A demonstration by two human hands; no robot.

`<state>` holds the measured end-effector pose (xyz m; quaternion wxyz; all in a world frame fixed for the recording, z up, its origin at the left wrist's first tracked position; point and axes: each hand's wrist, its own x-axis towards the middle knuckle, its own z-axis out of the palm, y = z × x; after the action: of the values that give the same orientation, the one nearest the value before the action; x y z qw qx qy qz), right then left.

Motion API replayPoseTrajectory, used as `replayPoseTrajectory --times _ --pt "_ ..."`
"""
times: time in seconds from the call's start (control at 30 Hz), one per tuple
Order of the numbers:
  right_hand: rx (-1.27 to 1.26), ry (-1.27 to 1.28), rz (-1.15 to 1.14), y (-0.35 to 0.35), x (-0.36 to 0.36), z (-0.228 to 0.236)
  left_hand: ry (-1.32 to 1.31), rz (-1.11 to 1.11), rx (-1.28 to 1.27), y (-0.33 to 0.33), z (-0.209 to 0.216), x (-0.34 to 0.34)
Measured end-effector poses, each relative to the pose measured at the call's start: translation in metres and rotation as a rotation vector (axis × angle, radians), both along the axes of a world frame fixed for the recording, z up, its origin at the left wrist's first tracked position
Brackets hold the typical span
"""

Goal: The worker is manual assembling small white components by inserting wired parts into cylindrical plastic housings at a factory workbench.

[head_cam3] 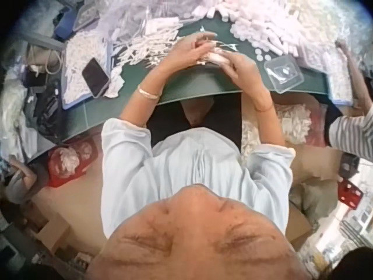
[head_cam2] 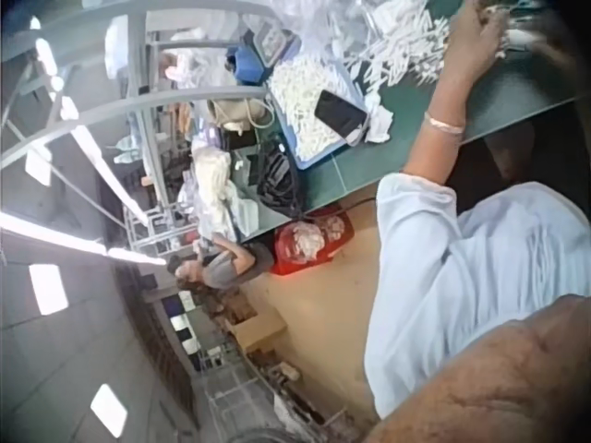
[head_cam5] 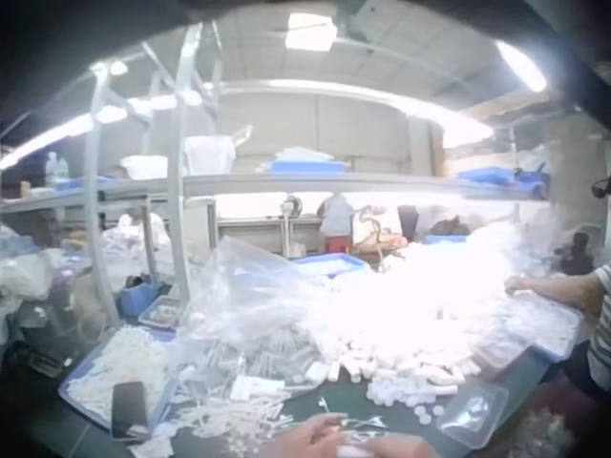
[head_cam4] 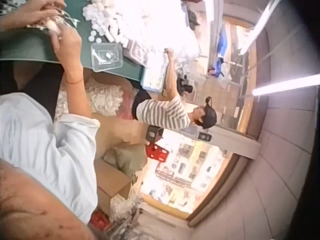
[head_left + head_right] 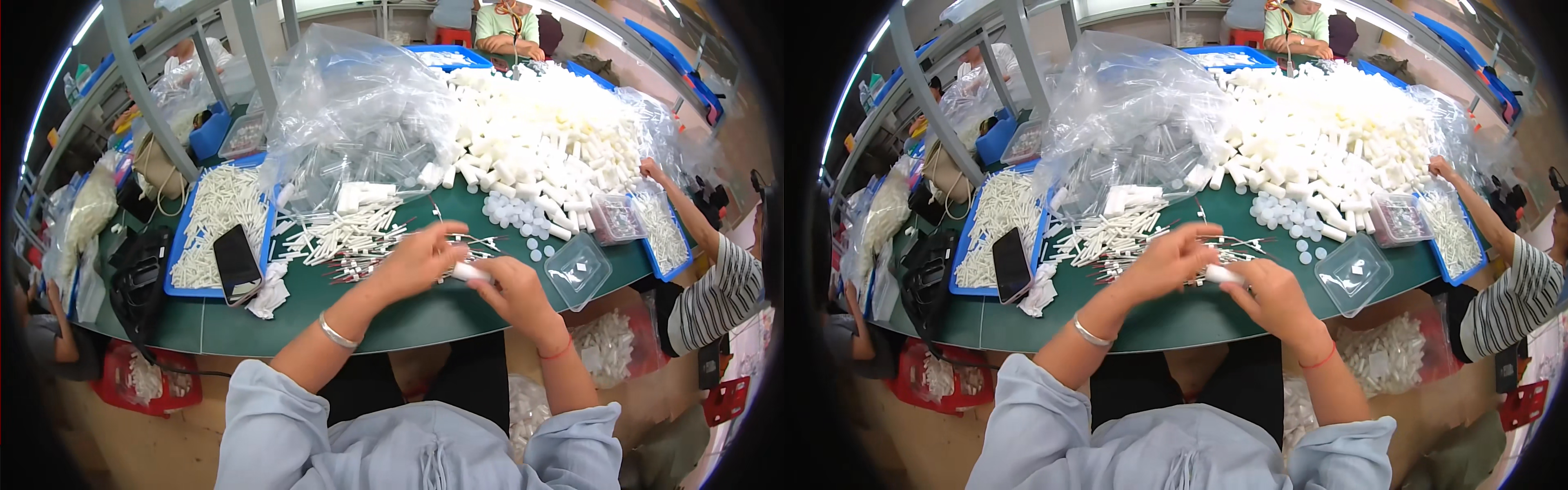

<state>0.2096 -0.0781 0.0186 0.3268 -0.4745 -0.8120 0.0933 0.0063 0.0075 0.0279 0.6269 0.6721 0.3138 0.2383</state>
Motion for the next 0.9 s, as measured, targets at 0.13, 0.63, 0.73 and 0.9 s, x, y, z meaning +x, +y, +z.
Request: replayPoseTrajectory --times 0.13,0.63,0.73,0.9 --pt "-0.081 0.384 -0.155 0.002 -0.005 -0.016 0.303 0.493 1.220 0.082 -0.014 -0.007" --pt "-0.114 0.818 -0.470 -0.014 0.010 -0.053 0.100 0.141 0.922 0.078 -0.005 0.038" --pt "-0.215 1.014 -0.410 -0.011 -0.005 -0.034 -0.008 0.084 0.814 0.025 -0.025 0.023" --pt "0.016 0.697 -0.269 -0.022 -0.010 -0.025 -0.073 -0.029 0.439 -0.025 -0.019 0.011"
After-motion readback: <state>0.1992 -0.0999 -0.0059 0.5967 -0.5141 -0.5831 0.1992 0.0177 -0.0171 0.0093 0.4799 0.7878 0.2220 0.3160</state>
